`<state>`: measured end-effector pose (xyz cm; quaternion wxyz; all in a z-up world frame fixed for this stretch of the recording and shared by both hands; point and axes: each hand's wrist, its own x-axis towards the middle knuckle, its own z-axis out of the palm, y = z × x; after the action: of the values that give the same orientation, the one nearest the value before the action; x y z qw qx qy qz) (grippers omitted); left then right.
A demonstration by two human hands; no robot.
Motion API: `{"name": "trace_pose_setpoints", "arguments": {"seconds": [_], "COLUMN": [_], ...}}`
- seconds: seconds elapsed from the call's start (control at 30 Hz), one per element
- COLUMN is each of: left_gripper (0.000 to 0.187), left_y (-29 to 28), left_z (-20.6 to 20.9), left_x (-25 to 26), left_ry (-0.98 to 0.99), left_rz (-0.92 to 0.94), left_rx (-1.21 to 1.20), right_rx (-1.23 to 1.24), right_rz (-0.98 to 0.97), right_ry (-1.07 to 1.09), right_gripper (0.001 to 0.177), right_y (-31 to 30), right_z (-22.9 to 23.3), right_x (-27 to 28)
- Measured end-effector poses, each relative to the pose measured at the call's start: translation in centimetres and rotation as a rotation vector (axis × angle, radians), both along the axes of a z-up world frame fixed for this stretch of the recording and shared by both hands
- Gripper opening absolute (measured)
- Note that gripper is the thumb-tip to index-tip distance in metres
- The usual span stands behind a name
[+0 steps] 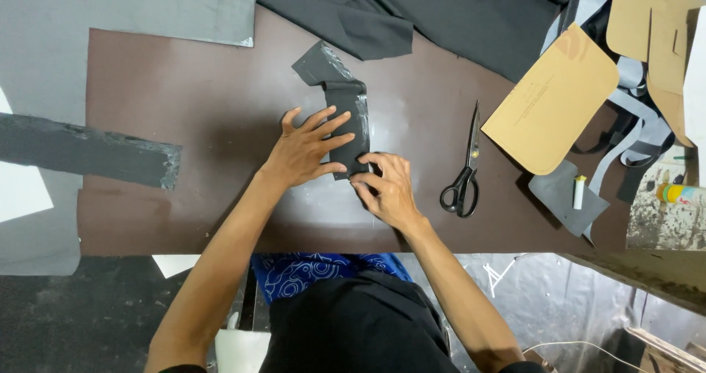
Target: Folding and pressing the edges of a leather strip to create a finished strap
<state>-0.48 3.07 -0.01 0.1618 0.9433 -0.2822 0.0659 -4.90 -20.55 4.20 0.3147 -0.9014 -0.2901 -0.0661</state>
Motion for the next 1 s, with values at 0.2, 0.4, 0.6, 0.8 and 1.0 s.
{"name": "trace_pose_setpoints", "arguments": {"seconds": [0.2, 0.4, 0.6, 0.8, 1.0], "left_gripper": [0.06, 0.06, 0.058, 0.058, 0.058], "left_y": [0.0, 0.0, 0.0, 0.2, 0.2], "left_z": [0.0, -0.3, -0.6, -0.3, -0.4], "left_x": [0.1, -0.1, 0.2, 0.3, 0.4], "left_ry": [-0.017, 0.014, 0.009, 0.03, 0.056], "left_rz": [0.005, 0.009, -0.003, -0.004, -0.003], "left_rx": [-0.03, -0.027, -0.022, -0.012, -0.032], "right_rx": [0.098, 0.001, 0.016, 0.017, 0.071], "right_rz": [-0.193, -0.118, -0.107, 0.002, 0.095], "right_ry": [0.06, 0.022, -0.002, -0.066, -0.208], "right_gripper": [0.046, 0.014, 0.003, 0.008, 0.004], "right_y": [1.0, 1.9, 2.3, 1.0, 0.4], "right_z": [1.9, 0.8, 0.2, -0.9, -1.2], "right_x": [0.0, -0.2, -0.3, 0.1, 0.2]}}
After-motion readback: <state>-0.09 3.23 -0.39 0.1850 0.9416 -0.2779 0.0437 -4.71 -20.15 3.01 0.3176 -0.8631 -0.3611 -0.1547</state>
